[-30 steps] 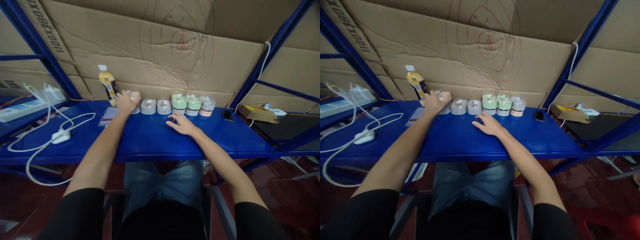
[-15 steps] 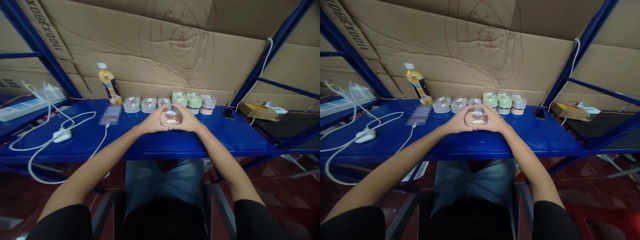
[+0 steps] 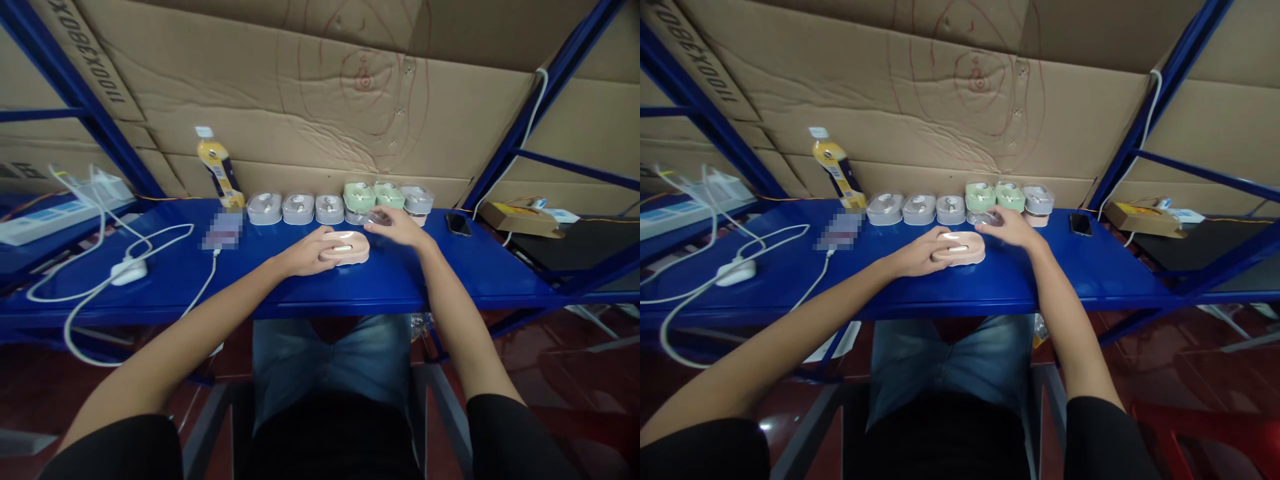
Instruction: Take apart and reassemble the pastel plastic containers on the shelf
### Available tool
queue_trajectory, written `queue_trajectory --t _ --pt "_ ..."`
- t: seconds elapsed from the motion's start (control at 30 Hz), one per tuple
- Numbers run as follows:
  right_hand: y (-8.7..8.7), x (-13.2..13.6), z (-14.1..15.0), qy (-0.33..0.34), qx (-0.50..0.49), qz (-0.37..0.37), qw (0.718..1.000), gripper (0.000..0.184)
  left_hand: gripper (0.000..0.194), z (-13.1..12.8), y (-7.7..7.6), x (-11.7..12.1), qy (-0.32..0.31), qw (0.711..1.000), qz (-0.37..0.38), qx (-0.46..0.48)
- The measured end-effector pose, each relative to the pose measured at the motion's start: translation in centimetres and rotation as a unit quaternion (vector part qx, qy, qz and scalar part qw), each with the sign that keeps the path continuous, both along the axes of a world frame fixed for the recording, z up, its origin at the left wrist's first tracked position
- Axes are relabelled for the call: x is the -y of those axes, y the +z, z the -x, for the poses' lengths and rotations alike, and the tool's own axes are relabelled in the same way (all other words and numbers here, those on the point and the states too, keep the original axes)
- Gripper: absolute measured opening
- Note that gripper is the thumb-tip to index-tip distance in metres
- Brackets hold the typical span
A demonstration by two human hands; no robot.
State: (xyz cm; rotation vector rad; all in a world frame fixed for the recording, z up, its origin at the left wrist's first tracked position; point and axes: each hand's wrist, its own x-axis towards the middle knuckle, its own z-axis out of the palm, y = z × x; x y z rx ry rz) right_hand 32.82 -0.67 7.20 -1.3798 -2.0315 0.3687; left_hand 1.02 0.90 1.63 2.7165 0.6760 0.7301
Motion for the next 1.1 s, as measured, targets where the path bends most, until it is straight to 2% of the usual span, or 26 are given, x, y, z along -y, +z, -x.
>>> queue_trajectory --t 0.07,0.17,0.33,0.43,0.6,0.77,0.9,1.0,1.1 --pt "0.3 -0.3 -1.2 -0.038 0.009 0.019 0.999 0.077 0.052 0.0 0.3 0.3 -0.014 0.999 -0.022 -0.019" --pt "0.4 -0.6 -2.0 -0.06 0.022 0.048 0.997 0.08 0.049 0.1 0.8 0.4 -0.001 1.0 -0.018 -0.006" --pt "0.0 -1.3 -2.8 -0.09 0.061 0.085 0.99 0.086 0.051 1.7 1.7 -1.2 0.078 0.996 -0.001 0.039" --pt "-0.7 -2.1 -3.7 -0.096 0.107 0.08 0.986 0.081 0.049 3.1 1.9 -2.5 0.121 0.992 0.005 0.036" --pt "-1.7 -3.0 -4.7 -0.044 0.117 0.046 0.991 0.068 0.054 3.9 1.7 -3.3 0.148 0.989 0.015 0.007" --pt "-0.8 -1.9 -3.0 -0.038 0.031 -0.028 0.998 0.08 0.05 2.5 1.8 -2.0 0.112 0.992 0.014 0.057" --pt "-0.3 -0.5 -0.1 0.071 -0.029 -0.086 0.993 0.081 0.051 0.9 1.6 -0.3 0.06 0.996 0.021 0.068" --pt "-0.4 0.1 2.1 0.135 -0.01 -0.102 0.986 0.082 0.072 0.0 1.0 0.5 0.063 0.995 0.039 0.069" --pt "-0.6 0.4 3.6 0.161 0.01 -0.103 0.982 0.083 0.097 -0.5 0.4 0.5 0.079 0.99 0.07 0.092"
